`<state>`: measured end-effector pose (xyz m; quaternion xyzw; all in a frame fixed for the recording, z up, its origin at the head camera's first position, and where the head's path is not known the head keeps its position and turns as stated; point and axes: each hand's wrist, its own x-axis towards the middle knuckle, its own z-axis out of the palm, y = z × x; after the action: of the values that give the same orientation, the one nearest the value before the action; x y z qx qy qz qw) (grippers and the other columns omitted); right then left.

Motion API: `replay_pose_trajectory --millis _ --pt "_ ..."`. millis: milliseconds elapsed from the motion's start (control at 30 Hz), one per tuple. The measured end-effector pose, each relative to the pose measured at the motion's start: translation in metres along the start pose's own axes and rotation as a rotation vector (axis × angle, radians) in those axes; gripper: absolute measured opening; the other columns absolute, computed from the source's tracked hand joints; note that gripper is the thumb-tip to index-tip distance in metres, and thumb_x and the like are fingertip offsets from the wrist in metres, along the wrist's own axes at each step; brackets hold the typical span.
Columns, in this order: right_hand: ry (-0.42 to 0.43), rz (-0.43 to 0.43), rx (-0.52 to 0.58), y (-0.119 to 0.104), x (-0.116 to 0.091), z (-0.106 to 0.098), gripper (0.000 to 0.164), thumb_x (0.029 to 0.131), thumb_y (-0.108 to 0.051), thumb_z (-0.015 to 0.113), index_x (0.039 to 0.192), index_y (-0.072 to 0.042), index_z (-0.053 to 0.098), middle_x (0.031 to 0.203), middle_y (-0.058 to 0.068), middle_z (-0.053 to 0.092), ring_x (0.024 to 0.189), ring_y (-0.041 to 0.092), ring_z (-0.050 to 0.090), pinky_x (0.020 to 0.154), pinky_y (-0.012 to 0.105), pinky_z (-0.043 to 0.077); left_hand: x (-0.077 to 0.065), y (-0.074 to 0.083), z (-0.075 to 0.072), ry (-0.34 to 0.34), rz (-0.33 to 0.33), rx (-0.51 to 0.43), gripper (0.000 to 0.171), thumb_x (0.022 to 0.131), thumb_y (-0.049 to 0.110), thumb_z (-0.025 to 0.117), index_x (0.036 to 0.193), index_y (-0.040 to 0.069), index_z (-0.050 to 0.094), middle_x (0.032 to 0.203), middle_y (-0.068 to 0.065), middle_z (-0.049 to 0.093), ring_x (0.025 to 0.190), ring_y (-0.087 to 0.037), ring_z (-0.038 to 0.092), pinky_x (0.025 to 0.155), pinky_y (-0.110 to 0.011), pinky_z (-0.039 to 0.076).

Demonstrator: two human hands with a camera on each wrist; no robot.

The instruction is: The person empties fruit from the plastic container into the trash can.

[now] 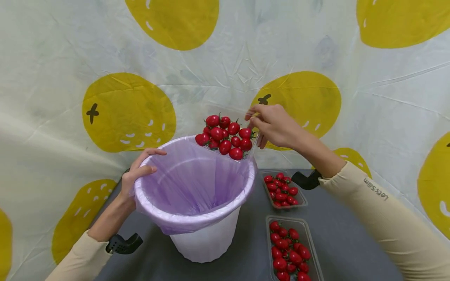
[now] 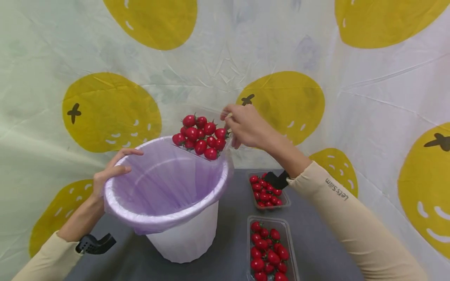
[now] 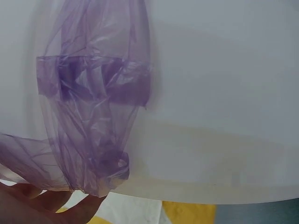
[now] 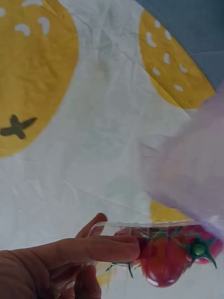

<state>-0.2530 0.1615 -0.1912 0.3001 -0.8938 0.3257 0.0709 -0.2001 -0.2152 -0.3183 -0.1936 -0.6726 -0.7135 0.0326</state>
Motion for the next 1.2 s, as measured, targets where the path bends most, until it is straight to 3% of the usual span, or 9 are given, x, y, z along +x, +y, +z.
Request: replay_pose_trajectory --millis 167,367,533,767,867,1033,1200 --pt "0.046 -0.095 -0.064 -0.011 0.005 0.015 0.022 0.107 -0.007 0.046 0.119 0.002 0.063 0.104 0.021 0.074 0.053 0.017 0.069 0.054 0.029 0.058 0.0 -0.001 0.002 0.014 0.0 0.033 0.042 0.091 0.01 0.039 0.128 0.013 0.059 0.132 -0.011 0.049 0.103 -0.033 0.055 0.081 -0.038 0.054" --pt "0.098 -0.151 -0.164 -0.02 0.006 0.025 0.022 0.108 -0.008 0.046 0.121 0.001 0.061 0.106 0.018 0.076 0.053 0.013 0.07 0.054 0.023 0.055 0.003 -0.002 0.005 0.009 0.004 0.043 0.043 0.09 0.01 0.038 0.127 0.014 0.058 0.138 -0.006 0.045 0.115 -0.033 0.046 0.087 -0.039 0.048" --pt "0.162 -0.234 -0.27 -0.027 0.005 0.032 0.024 0.107 -0.009 0.047 0.122 0.002 0.062 0.092 0.014 0.076 0.055 0.014 0.071 0.055 0.027 0.053 0.003 -0.002 0.006 0.025 0.006 0.059 0.043 0.089 0.01 0.038 0.126 0.012 0.058 0.139 -0.005 0.045 0.118 -0.032 0.043 0.091 -0.041 0.042" --pt "0.256 -0.396 -0.439 -0.029 0.004 0.037 0.025 0.106 -0.007 0.047 0.121 0.007 0.062 0.076 0.012 0.068 0.049 0.018 0.04 0.051 0.029 0.045 0.003 -0.003 0.006 0.019 0.005 0.057 0.043 0.09 0.011 0.038 0.128 0.011 0.058 0.135 -0.008 0.047 0.11 -0.033 0.048 0.085 -0.038 0.048" --pt "0.275 -0.454 -0.495 -0.026 0.003 0.038 0.023 0.105 -0.004 0.048 0.12 0.008 0.061 0.068 0.01 0.062 0.046 0.019 0.041 0.048 0.029 0.046 0.004 -0.004 0.007 0.013 0.003 0.05 0.043 0.09 0.01 0.038 0.129 0.011 0.057 0.133 -0.011 0.048 0.105 -0.033 0.052 0.081 -0.037 0.052" --pt "0.304 -0.522 -0.583 -0.023 0.003 0.039 0.022 0.102 -0.001 0.052 0.119 0.009 0.061 0.07 0.012 0.065 0.047 0.021 0.05 0.048 0.029 0.05 0.007 -0.003 0.007 0.015 0.003 0.056 0.044 0.089 0.01 0.038 0.129 0.012 0.057 0.132 -0.012 0.047 0.105 -0.033 0.052 0.08 -0.037 0.053" --pt "0.343 -0.603 -0.679 -0.021 0.0 0.044 0.023 0.101 0.001 0.052 0.119 0.01 0.062 0.081 0.015 0.069 0.047 0.02 0.051 0.045 0.026 0.046 0.007 -0.005 0.005 0.013 0.008 0.06 0.044 0.089 0.01 0.038 0.129 0.012 0.057 0.132 -0.012 0.048 0.107 -0.032 0.052 0.08 -0.036 0.054"
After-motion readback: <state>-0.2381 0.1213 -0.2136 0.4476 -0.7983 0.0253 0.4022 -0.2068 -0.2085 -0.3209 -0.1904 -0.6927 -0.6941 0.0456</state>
